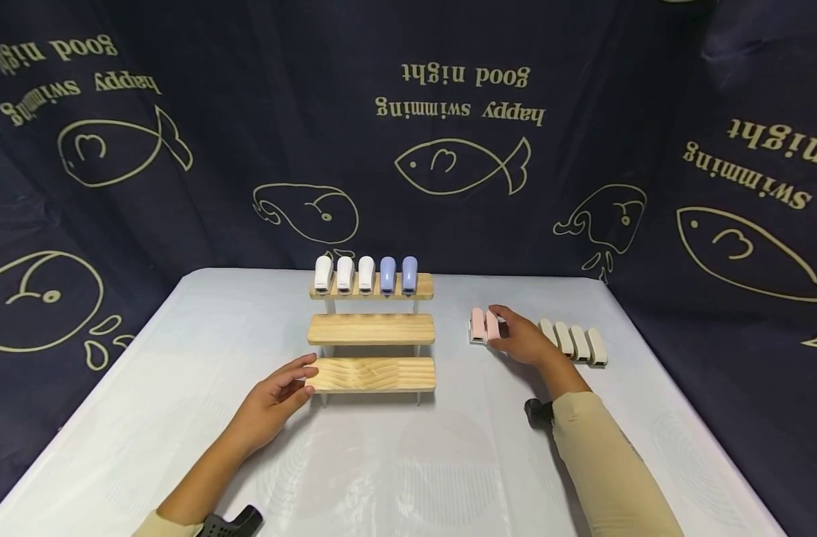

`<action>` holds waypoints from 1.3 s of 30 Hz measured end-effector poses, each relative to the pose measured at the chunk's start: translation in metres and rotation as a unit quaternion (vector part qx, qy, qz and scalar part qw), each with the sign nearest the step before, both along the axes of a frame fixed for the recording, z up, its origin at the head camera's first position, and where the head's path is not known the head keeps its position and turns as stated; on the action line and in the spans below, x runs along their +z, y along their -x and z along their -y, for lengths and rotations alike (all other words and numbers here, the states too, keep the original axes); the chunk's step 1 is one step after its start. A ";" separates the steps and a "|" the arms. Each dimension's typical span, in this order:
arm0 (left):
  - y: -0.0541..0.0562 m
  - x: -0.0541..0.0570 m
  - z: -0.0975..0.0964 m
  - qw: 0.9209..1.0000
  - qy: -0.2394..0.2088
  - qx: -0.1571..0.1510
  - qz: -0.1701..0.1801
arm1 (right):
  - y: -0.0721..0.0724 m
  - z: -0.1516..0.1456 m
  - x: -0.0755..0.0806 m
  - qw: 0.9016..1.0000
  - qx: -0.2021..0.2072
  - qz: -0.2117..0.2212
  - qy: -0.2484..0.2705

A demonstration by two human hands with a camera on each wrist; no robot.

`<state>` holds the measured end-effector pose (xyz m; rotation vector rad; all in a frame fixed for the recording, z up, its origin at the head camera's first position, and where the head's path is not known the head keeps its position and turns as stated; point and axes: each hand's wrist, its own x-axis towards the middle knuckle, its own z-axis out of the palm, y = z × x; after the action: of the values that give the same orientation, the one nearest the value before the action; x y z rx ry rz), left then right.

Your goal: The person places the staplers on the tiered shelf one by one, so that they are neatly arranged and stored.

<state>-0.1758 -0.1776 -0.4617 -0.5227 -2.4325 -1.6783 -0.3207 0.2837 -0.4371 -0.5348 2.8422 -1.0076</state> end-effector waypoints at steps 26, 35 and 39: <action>0.002 -0.001 0.000 1.000 -0.010 -0.006 -0.020 | -0.030 0.001 0.022 0.985 -0.045 -0.004 0.167; 0.001 0.000 0.001 1.000 -0.010 -0.006 -0.015 | -0.038 0.025 0.036 0.983 -0.031 -0.031 0.180; 0.002 -0.001 0.000 1.000 -0.006 -0.007 -0.017 | -0.042 0.035 0.044 0.980 -0.009 -0.048 0.192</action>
<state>-0.1777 -0.1778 -0.4627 -0.5651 -2.3996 -1.6732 -0.2787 0.2485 -0.3934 -0.5995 2.7424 -1.5889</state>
